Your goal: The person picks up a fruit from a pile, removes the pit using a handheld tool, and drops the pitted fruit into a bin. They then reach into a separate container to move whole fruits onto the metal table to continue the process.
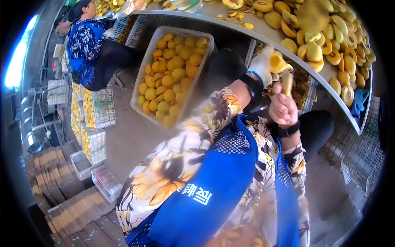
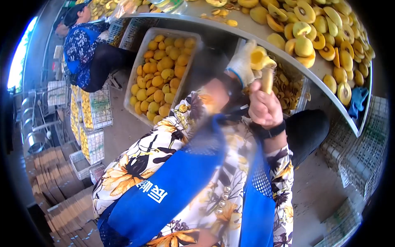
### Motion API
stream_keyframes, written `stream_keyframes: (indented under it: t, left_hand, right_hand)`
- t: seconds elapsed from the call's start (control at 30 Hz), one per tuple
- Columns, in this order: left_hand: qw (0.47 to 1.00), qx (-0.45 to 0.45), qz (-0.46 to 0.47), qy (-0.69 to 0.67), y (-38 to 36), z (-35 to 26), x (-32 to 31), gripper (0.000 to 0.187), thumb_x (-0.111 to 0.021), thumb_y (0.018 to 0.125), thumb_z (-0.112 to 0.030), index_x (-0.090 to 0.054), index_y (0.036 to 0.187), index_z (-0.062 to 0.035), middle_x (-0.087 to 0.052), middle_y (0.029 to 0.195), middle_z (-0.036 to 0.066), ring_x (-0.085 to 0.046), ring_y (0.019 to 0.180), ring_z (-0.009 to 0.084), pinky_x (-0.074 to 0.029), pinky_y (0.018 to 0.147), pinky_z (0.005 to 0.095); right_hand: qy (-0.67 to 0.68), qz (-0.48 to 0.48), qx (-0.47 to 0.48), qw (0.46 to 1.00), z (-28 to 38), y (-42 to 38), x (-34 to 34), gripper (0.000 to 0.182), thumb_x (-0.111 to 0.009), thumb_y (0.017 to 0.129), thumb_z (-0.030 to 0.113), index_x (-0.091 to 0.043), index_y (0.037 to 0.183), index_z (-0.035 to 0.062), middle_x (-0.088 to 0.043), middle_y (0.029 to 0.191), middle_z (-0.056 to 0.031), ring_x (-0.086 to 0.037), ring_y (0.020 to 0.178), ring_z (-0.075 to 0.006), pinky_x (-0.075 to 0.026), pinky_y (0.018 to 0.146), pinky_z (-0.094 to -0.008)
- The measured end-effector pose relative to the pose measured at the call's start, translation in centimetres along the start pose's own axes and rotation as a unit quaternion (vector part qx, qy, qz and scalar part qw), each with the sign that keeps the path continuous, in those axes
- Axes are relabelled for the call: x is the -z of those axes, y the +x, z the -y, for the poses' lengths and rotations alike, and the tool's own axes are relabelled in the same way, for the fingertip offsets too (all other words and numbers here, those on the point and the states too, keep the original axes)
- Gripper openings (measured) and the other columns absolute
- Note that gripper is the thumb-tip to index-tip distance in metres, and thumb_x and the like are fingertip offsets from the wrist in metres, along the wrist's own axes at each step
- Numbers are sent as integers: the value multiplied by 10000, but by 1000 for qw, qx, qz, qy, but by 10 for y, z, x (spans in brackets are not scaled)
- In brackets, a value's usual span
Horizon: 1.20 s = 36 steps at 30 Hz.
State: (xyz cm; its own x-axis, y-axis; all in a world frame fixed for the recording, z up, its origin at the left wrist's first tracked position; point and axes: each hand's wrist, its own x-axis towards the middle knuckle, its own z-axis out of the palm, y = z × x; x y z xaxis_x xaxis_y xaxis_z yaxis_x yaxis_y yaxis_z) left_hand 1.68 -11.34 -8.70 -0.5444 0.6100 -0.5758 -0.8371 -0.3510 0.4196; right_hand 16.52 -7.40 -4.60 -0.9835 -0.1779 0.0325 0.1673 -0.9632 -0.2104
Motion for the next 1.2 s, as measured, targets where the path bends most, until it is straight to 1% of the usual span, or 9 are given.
stream_keyframes:
  t: [0.1,0.23,0.3,0.33,0.47,0.53,0.7,0.9,1.2]
  left_hand:
    - [1000,8,4,6,-26,-55,25,481,-395,900,-542,-521,925,-78,-599,745,90,-591,565,184,-379,363,273]
    - [892,-345,-225,185,-62,-130,75,348,-600,843,-381,-563,972,-60,-633,790,65,-636,631,163,-494,423,266]
    - [796,-441,-289,299,-55,-161,134,407,-635,791,-422,-626,955,-51,-647,823,79,-639,704,210,-522,581,284]
    - [526,-438,-452,573,-56,-174,161,394,-595,805,-441,-643,959,-82,-649,899,103,-624,821,273,-513,729,363]
    - [320,-180,-369,854,-51,-180,236,321,-532,849,-372,-615,1075,-161,-501,1215,146,-535,1023,342,-467,850,430]
    - [266,-187,-258,910,-61,-172,268,297,-542,834,-281,-576,1121,-212,-487,1213,139,-529,1010,359,-472,842,433]
    - [400,-244,-238,851,-74,-190,274,446,-633,718,-103,-541,1155,-124,-493,1207,176,-520,1037,369,-449,874,409]
    - [335,-246,-193,889,-62,-199,265,247,-591,689,-45,-572,935,-57,-548,990,160,-547,932,340,-465,786,436]
    - [260,-244,-228,906,-42,-176,272,227,-555,750,-142,-595,969,-94,-573,1020,146,-553,960,322,-476,766,428]
  right_hand:
    - [-81,-161,29,983,5,1,-1,145,-482,931,165,-489,1019,50,-390,561,20,-269,344,-33,-250,307,-194]
    - [-178,-336,-16,925,2,-8,20,153,-523,914,193,-497,995,66,-410,582,11,-283,357,-57,-251,340,-219]
    - [-194,-365,-39,909,-4,-4,18,155,-535,906,192,-493,984,64,-415,591,7,-290,363,-57,-262,347,-220]
    - [-203,-380,-48,901,-6,-2,17,157,-541,902,191,-492,978,63,-417,596,6,-294,366,-57,-267,350,-220]
    - [-218,-383,-74,895,-12,9,22,158,-553,890,183,-470,964,70,-422,606,3,-308,374,-59,-288,358,-222]
    - [-230,-397,-91,884,-11,11,23,156,-552,888,178,-464,961,72,-421,605,3,-311,375,-59,-294,359,-222]
    - [-229,-429,-106,868,-14,8,23,138,-528,903,178,-458,972,82,-401,583,15,-301,355,-49,-289,345,-215]
    - [-255,-409,-142,865,-22,22,19,143,-539,892,166,-452,970,83,-414,574,7,-307,349,-52,-293,345,-211]
    - [-322,-378,-138,857,-17,6,13,120,-581,847,139,-509,910,65,-477,607,17,-383,390,-48,-299,333,-191]
